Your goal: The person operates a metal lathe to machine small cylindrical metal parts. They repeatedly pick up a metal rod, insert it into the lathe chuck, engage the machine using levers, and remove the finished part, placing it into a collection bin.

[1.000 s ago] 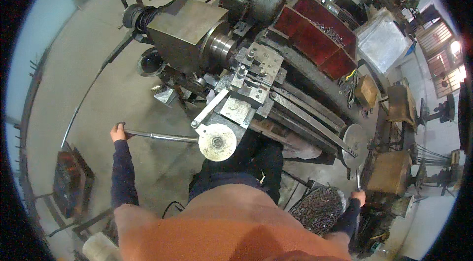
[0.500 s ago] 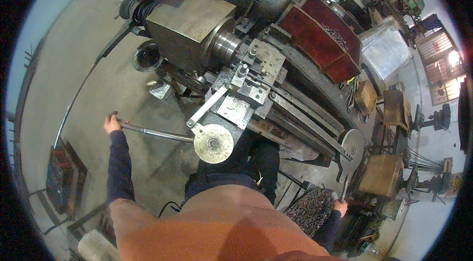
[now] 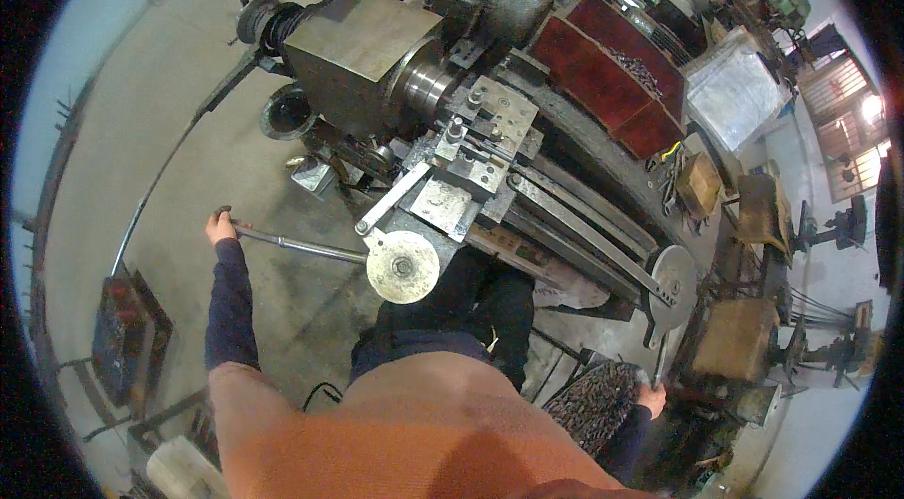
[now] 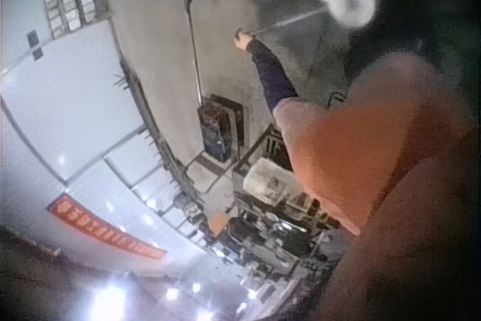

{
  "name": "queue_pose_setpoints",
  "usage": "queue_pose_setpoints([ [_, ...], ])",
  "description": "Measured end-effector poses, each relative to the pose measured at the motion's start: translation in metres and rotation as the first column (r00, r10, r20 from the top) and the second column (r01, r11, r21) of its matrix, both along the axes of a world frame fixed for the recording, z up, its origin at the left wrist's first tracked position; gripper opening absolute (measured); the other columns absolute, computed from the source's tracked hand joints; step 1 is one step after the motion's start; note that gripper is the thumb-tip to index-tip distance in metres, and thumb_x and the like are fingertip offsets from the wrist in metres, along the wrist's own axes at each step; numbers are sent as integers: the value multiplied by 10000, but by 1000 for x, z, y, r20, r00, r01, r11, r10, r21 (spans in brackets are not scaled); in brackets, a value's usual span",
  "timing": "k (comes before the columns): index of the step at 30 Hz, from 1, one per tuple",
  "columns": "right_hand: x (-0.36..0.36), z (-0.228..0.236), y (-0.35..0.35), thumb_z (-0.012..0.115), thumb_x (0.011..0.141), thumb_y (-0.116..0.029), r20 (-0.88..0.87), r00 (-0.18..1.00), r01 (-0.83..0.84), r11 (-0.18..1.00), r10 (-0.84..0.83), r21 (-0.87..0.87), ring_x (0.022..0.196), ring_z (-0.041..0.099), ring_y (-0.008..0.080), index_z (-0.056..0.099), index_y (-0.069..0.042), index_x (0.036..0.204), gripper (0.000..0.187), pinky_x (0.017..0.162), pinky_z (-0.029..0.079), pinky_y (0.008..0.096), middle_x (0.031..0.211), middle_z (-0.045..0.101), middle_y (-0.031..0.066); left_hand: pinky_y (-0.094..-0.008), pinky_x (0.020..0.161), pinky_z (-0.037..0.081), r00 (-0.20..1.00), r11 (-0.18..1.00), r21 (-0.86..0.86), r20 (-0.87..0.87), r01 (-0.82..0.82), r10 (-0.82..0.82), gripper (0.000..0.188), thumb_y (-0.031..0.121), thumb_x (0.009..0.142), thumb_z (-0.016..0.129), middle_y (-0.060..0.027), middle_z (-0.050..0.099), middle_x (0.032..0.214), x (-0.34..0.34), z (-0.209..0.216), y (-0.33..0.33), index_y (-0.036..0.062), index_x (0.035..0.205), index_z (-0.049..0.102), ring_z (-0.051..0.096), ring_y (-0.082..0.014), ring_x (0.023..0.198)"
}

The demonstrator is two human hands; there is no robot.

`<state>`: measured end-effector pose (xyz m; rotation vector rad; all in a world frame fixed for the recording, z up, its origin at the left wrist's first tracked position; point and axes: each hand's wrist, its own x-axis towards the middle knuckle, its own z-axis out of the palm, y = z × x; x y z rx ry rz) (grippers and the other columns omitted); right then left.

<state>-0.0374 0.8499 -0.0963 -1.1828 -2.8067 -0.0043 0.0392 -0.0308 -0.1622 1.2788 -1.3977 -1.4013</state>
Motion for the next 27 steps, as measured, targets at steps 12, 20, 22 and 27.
queue_pose_setpoints([
  [12, -69, 9, 90, 617, 609, -310, 203, 979, -20, 975, -26, 221, 789, 584, 303, 607, -62, 863, 355, 678, 462, 396, 842, 609, 140, -368, 433, 488, 963, 940, 270, -110, -209, 245, 200, 38, 692, 463, -222, 561, 626, -69, 26, 53, -148, 763, 486, 576, -296, 480],
  [20, -80, -2, 122, 618, 623, -292, 193, 980, 17, 987, -48, 163, 816, 586, 313, 626, -56, 851, 328, 690, 466, 397, 856, 607, 163, -350, 388, 467, 971, 971, 90, 77, 221, -228, 150, -5, 673, 447, -200, 542, 589, -183, 37, 58, -145, 714, 484, 556, -278, 439],
  [22, -66, -8, 112, 614, 624, -340, 235, 970, 34, 989, -67, 141, 825, 581, 324, 615, -34, 854, 383, 690, 464, 407, 887, 597, 180, -346, 377, 461, 954, 958, 71, 100, 278, -284, 139, -16, 668, 444, -195, 537, 579, -189, 37, 57, -145, 702, 484, 551, -273, 429],
  [27, -31, 13, 44, 511, 640, -294, 201, 976, 80, 996, -86, 38, 863, 553, 358, 574, 18, 862, 387, 744, 438, 411, 882, 581, 218, -344, 378, 463, 992, 988, 90, -37, 122, -120, 128, -5, 660, 482, -184, 542, 576, -193, 28, 53, -129, 693, 484, 545, -254, 418],
])
